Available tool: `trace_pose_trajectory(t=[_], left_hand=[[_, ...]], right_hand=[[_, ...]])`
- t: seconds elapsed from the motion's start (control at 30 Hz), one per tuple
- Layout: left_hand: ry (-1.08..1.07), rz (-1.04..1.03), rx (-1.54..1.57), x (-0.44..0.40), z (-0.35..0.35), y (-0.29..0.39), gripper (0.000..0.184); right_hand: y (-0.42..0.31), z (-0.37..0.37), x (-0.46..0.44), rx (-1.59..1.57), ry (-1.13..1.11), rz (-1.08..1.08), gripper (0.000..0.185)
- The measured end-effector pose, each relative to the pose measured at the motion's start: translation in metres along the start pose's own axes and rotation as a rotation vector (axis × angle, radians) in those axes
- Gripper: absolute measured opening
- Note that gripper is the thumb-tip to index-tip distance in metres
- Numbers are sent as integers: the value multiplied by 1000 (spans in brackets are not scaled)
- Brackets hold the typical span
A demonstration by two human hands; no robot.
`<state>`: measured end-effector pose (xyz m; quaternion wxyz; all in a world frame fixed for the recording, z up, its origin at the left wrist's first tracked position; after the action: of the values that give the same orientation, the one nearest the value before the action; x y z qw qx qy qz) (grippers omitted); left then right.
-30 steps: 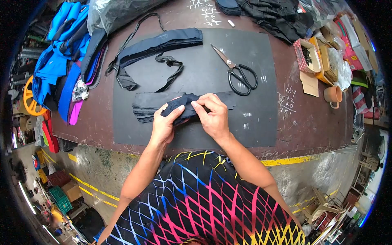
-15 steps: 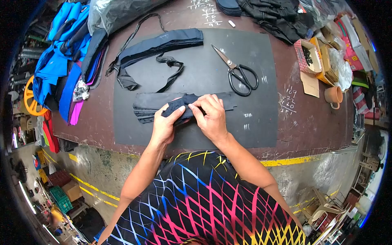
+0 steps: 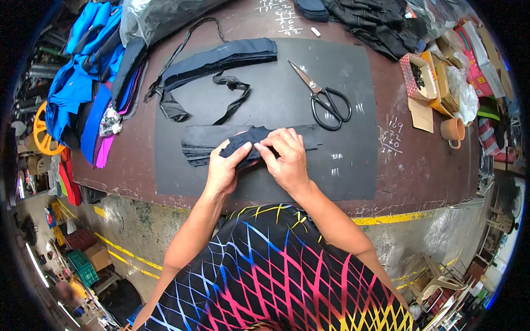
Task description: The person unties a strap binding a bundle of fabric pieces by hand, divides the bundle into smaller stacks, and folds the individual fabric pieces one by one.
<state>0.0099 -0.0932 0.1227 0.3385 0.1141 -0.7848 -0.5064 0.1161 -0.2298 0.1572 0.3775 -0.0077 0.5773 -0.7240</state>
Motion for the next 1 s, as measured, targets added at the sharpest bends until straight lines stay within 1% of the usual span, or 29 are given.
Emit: trace_pose_trajectory(t=[0.1,0.2,0.23,0.33,0.37,0.47,0.63,0.77,0.87,0.9,1.0], left_hand=[[-24,-14,-22,-2,-4,3,39],[21,1,3,-1,-4,4,36],[20,1,4,0,-5,5,36],[32,33,33,2,-7,6,36],[30,35,32,2,-6,5,36],[12,-10,53,-2,-2,3,36],[-8,-32,47,-2,-5,3,36],[10,-18,-14,0,-6,6,36],[26,37,35,3,-8,8,36],[25,38,34,2,-7,7,36],[2,4,61,-1,-3,3,35]], right_hand=[[4,1,-2,18,5,-9,10],[10,3,-4,-123,64,-106,12],[8,5,-5,-121,63,-105,12],[-12,18,-4,144,201,71,12],[-13,18,-3,146,202,69,12],[-14,4,-5,31,14,28,13],[5,2,1,31,-16,-4,17],[8,4,-2,-73,-25,-86,18],[-11,18,-3,116,231,42,15],[-11,17,-2,116,232,40,15],[-10,6,-1,45,28,-14,14]])
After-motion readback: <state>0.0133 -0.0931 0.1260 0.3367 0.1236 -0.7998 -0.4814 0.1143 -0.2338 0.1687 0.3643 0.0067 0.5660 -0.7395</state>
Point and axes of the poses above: each hand's wrist, its own x-axis away from the middle knuckle, its own z-axis out of the back of the hand, y = z × x, the point moved 5 cm from there along -x, towards the middle knuckle, and after that the axes turned 5 degrees about -x, right-handed, at the moved point
